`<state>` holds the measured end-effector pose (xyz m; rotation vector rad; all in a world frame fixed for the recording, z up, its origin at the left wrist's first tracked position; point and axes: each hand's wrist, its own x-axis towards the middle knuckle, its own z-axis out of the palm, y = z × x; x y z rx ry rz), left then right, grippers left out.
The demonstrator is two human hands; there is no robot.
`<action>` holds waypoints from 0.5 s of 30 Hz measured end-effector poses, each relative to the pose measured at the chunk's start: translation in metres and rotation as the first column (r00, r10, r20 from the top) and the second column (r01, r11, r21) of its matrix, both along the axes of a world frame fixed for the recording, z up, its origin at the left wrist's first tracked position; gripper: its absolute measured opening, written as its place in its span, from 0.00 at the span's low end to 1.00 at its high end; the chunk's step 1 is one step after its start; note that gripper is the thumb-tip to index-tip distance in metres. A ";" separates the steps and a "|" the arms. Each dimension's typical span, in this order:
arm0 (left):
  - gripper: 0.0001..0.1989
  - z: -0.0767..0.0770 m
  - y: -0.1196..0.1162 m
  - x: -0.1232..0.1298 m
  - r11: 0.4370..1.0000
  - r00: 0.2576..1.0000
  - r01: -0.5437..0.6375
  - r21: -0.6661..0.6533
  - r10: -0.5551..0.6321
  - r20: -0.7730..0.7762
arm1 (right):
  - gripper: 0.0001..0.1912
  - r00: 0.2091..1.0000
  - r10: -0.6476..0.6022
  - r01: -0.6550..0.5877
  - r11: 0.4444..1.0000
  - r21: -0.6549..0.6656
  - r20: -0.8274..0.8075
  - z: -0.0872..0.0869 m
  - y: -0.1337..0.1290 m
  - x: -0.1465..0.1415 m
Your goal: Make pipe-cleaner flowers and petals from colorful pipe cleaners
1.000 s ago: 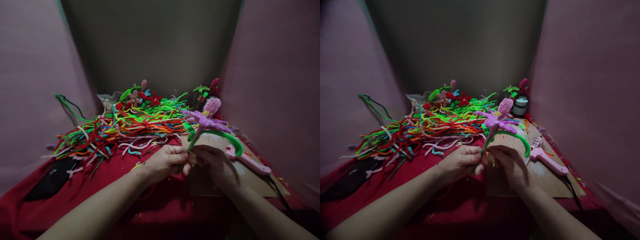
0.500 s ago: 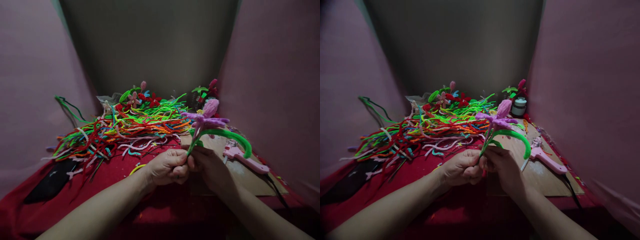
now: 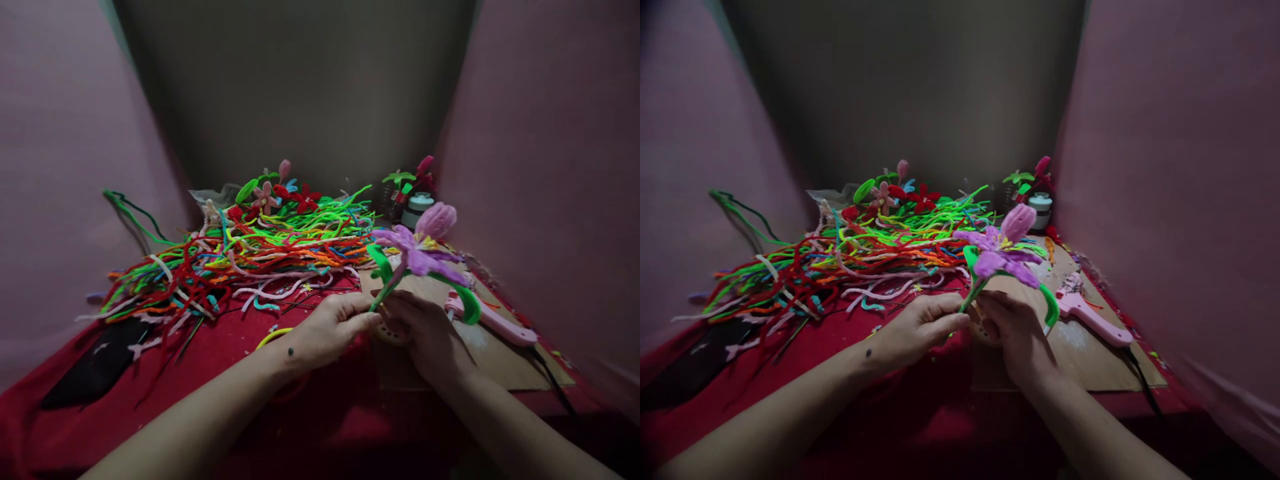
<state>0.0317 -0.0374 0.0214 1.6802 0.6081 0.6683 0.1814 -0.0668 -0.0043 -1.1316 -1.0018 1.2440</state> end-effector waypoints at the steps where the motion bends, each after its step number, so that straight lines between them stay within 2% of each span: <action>1: 0.11 0.001 0.001 -0.001 0.999 0.999 -0.044 0.012 0.044 -0.015 | 0.09 1.000 -0.004 0.004 1.000 0.000 -0.023 -0.003 0.001 0.000; 4: 0.13 0.000 0.003 -0.005 0.992 0.989 -0.124 -0.021 0.122 -0.082 | 0.08 0.998 -0.009 0.010 1.000 0.013 -0.069 -0.007 0.003 -0.002; 7: 0.13 -0.003 0.006 -0.008 0.989 0.988 -0.133 -0.063 0.127 -0.086 | 0.08 0.999 0.019 -0.018 0.999 0.050 -0.034 -0.009 0.004 -0.002; 10: 0.10 -0.005 0.006 -0.007 0.974 0.986 -0.161 -0.160 0.164 0.011 | 0.11 0.998 0.035 -0.032 0.999 0.042 -0.052 -0.011 0.005 0.001; 15: 0.15 -0.012 0.009 -0.003 0.901 0.936 -0.189 -0.391 0.285 0.205 | 0.12 0.996 -0.013 0.012 1.000 -0.011 -0.084 -0.012 0.004 0.003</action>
